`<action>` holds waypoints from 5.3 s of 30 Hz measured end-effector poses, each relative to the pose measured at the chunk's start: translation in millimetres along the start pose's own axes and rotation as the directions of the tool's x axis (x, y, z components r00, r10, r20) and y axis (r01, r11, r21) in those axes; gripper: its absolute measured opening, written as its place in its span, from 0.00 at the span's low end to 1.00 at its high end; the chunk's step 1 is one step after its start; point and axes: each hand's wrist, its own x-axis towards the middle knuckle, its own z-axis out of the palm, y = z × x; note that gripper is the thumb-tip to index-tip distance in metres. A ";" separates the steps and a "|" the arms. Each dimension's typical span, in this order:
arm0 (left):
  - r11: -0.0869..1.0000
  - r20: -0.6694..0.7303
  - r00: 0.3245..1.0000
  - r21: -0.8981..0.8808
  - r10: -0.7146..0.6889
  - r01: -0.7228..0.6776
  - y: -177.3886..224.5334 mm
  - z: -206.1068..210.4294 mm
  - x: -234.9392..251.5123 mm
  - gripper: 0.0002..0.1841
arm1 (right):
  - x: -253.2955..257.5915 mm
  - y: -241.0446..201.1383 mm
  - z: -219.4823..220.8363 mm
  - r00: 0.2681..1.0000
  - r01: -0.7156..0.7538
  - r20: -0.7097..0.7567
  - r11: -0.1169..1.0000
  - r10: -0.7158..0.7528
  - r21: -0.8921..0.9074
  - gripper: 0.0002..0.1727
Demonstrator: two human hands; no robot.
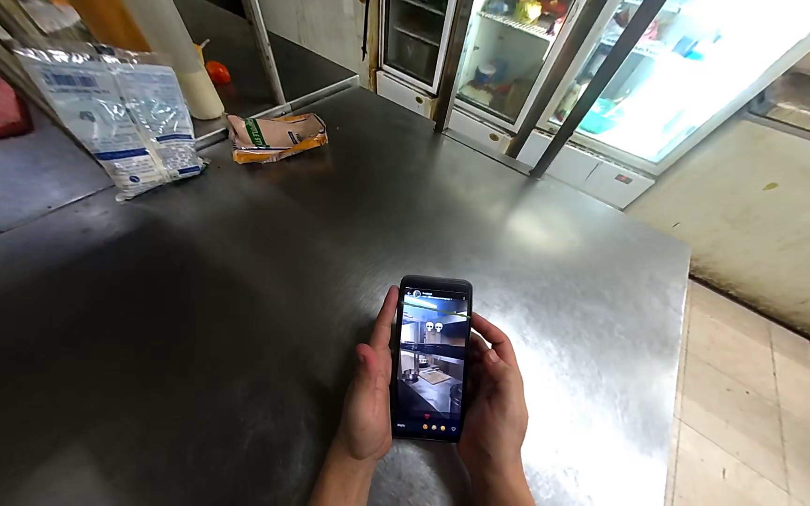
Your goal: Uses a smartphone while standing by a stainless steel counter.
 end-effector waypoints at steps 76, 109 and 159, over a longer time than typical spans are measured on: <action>0.995 0.092 0.995 -0.089 -0.032 0.041 -4.5 -3.1 1.4 0.56 | 1.3 7.5 -11.1 0.890 0.456 0.327 0.646 -0.318 -0.612 0.18; 0.991 -0.011 1.000 -0.131 -0.018 0.016 0.0 -2.5 3.2 0.53 | -2.5 11.5 -8.9 0.854 0.518 0.363 0.554 -0.372 -0.651 0.21; 0.989 -0.212 0.966 -0.038 -0.146 0.141 3.5 5.1 4.1 0.32 | 6.9 -0.3 -2.2 0.993 -0.062 0.098 0.996 0.068 -0.057 0.29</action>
